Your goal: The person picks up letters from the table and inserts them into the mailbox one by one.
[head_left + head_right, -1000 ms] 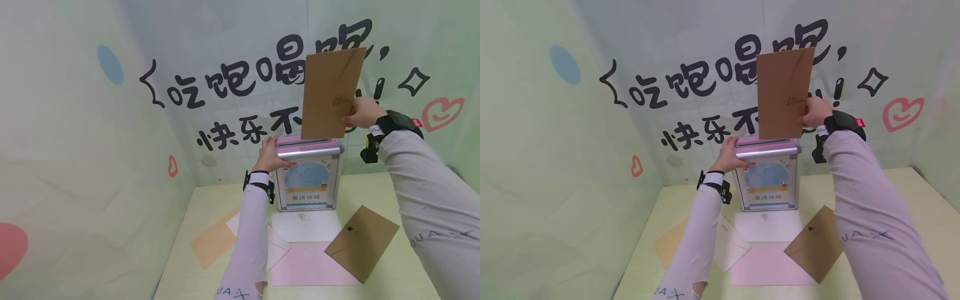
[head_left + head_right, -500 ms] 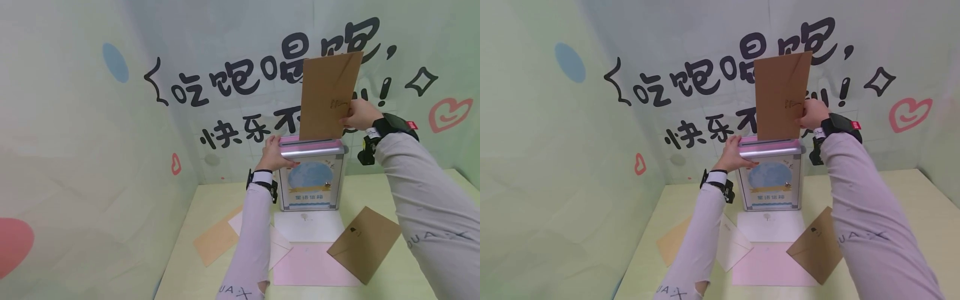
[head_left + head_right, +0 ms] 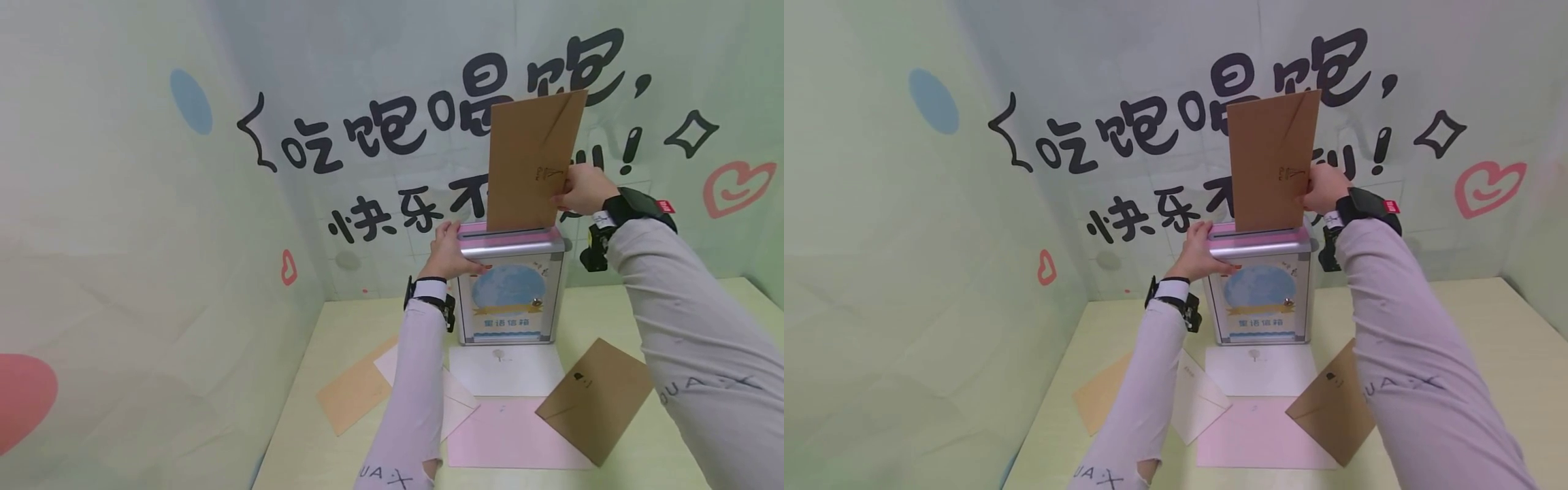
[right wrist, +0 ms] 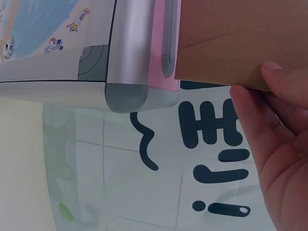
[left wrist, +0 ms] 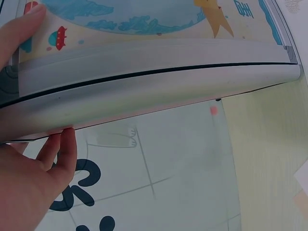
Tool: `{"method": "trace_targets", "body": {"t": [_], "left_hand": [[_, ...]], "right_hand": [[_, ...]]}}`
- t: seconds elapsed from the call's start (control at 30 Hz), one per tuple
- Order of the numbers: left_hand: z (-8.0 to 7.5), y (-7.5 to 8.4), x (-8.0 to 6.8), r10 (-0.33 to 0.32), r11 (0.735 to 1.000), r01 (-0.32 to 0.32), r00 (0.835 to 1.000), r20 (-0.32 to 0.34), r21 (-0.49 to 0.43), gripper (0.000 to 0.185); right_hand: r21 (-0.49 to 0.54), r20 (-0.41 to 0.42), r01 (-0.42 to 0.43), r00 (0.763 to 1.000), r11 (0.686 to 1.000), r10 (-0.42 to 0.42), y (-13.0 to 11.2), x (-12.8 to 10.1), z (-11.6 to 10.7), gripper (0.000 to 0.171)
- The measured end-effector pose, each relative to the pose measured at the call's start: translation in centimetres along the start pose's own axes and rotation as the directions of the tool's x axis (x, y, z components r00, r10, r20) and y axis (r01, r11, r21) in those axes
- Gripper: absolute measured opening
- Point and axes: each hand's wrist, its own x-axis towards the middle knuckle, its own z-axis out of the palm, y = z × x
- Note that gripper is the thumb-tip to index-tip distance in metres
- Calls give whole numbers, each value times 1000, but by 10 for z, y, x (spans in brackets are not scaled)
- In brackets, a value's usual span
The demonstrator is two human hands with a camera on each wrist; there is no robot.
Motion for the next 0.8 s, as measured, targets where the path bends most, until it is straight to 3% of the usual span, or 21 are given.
{"method": "trace_targets", "body": {"t": [0.07,0.3,0.8], "left_hand": [[2,-4,5,9,1000,-9,1000,-4,10,110],[-2,3,-3,-4,1000,4,1000,1,12,108],[-1,1,-3,19,999,-18,1000,-21,31,108]], "right_hand": [[-2,-4,-2,1000,1000,2,-1,0,1,37],[-4,-22,4,1000,1000,-4,-3,0,5,35],[-16,-34,18,999,1000,-19,-2,1,9,34]]}}
